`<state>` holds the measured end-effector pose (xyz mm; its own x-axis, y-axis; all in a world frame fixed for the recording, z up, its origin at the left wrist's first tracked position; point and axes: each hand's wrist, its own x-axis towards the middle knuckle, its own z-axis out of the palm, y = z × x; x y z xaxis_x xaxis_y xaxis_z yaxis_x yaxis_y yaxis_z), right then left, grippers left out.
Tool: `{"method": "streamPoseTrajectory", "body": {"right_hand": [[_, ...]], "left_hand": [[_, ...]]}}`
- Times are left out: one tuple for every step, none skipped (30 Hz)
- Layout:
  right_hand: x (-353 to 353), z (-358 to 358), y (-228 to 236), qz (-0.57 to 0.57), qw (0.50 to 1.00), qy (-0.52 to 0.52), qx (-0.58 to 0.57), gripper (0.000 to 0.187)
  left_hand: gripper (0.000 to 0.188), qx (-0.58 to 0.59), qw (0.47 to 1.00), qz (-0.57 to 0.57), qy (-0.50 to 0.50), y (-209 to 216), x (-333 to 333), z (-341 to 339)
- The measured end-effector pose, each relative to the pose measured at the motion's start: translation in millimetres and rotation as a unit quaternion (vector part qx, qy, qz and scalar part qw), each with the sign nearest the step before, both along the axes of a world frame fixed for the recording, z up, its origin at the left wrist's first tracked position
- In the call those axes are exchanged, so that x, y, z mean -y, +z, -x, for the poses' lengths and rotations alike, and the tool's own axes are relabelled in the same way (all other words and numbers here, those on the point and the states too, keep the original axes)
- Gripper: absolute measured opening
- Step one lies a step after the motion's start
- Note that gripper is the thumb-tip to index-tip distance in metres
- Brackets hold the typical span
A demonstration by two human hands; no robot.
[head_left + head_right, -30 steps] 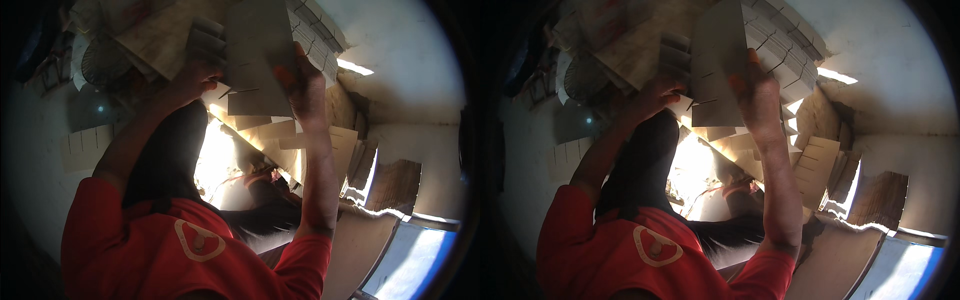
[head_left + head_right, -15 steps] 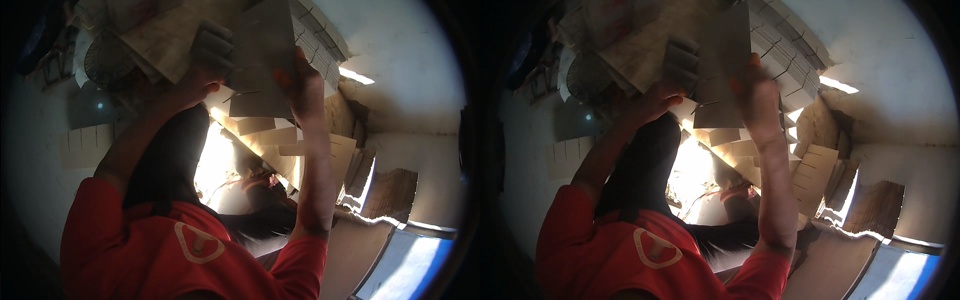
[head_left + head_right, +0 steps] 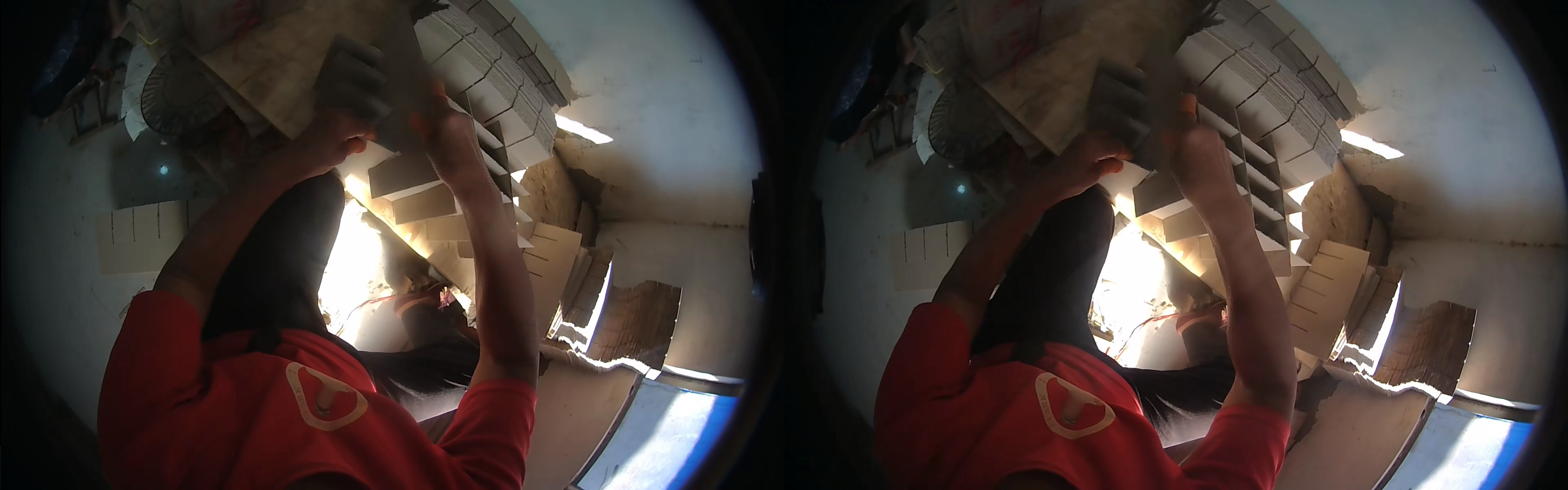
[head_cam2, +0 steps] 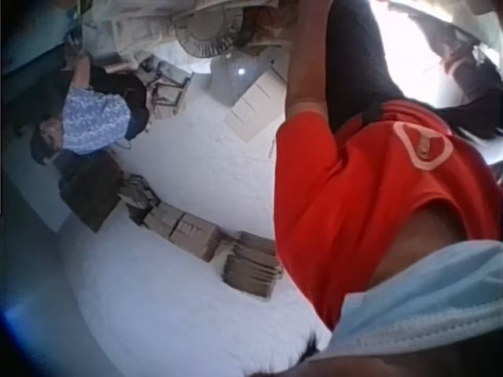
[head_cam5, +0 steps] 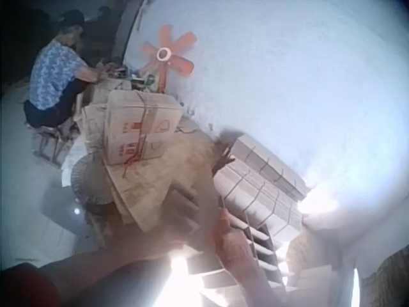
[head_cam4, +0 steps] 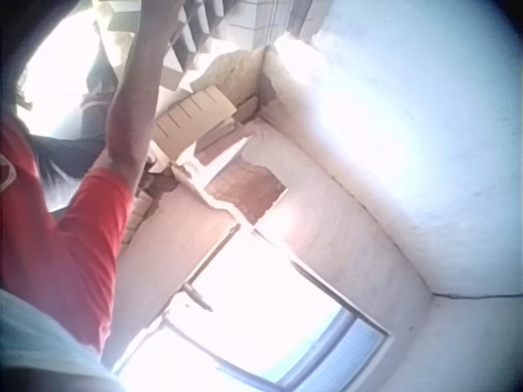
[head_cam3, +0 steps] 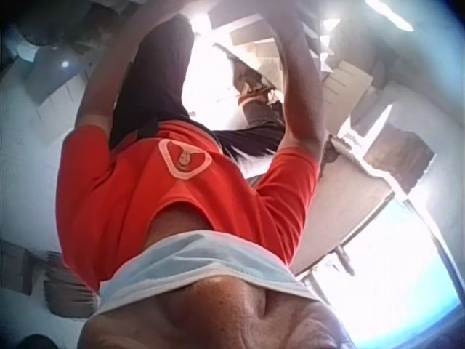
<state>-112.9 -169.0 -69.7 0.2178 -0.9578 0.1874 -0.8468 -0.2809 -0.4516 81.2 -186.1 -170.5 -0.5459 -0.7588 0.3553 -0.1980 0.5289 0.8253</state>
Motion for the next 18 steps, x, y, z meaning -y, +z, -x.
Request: {"method": "streamPoseTrajectory", "body": {"right_hand": [[1.0,2.2,1.6,0.006,1.0,0.006,-0.016,0.029],[1.3,0.9,4.1,0.012,0.999,0.012,-0.032,0.029],[1.3,-1.4,7.1,0.02,0.999,0.023,-0.024,0.028],[0.8,-4.2,11.5,0.028,0.999,0.035,-0.015,0.028],[-0.3,-5.7,14.2,0.036,0.998,0.044,-0.008,0.027],[0.1,-6.7,11.5,0.062,0.997,0.055,-0.004,0.027],[1.6,-8.4,6.7,0.088,0.994,0.066,0.0,0.027],[2.5,-8.7,2.9,0.114,0.991,0.074,0.004,0.027],[3.5,-8.8,0.6,0.11,0.992,0.058,-0.014,0.025],[4.9,-8.5,-1.4,0.107,0.993,0.043,-0.032,0.023],[7.4,-10.2,-1.9,0.104,0.993,0.028,-0.048,0.021],[11.1,-9.7,1.3,0.096,0.993,0.042,-0.047,0.02],[16.0,-8.0,7.6,0.089,0.993,0.056,-0.046,0.019],[18.8,-8.1,13.4,0.079,0.993,0.068,-0.046,0.019],[20.5,-9.8,16.1,0.088,0.993,0.071,-0.037,0.017],[21.7,-12.3,17.9,0.097,0.992,0.075,-0.028,0.015],[22.4,-14.1,18.4,0.106,0.991,0.078,-0.021,0.013],[22.1,-13.3,12.4,0.104,0.991,0.077,-0.03,0.012]], "left_hand": [[0.017,-0.009,1.0,-0.006,0.005,0.7,-0.4,0.8],[0.017,-0.017,1.0,-0.012,0.01,0.8,-1.0,0.4],[0.017,-0.012,1.0,-0.026,0.01,0.8,-0.9,-0.5],[0.016,-0.008,0.999,-0.041,0.01,0.8,-0.7,-1.3],[0.015,-0.004,0.998,-0.056,0.009,0.8,-0.6,-0.8],[0.015,-0.001,0.998,-0.053,0.016,0.3,-0.4,0.2],[0.015,0.001,0.999,-0.05,0.022,-0.1,0.0,1.4],[0.015,0.004,0.999,-0.046,0.027,0.2,-0.1,3.4],[0.016,0.002,0.999,-0.048,0.024,0.9,-0.5,4.6],[0.016,0.0,0.999,-0.05,0.021,2.5,-0.7,5.3],[0.016,-0.001,0.999,-0.05,0.02,3.9,-0.5,4.2],[0.016,0.001,0.998,-0.052,0.02,4.8,-0.5,3.6],[0.016,0.003,0.998,-0.054,0.02,5.5,-0.6,3.1],[0.016,0.004,0.998,-0.058,0.02,5.4,-1.4,3.4],[0.016,0.007,0.998,-0.051,0.021,4.7,-2.0,3.5],[0.016,0.011,0.999,-0.044,0.022,3.9,-2.5,3.4],[0.016,0.013,0.999,-0.037,0.023,3.8,-2.7,4.0],[0.016,0.015,0.999,-0.038,0.024,4.3,-3.1,4.8]]}}
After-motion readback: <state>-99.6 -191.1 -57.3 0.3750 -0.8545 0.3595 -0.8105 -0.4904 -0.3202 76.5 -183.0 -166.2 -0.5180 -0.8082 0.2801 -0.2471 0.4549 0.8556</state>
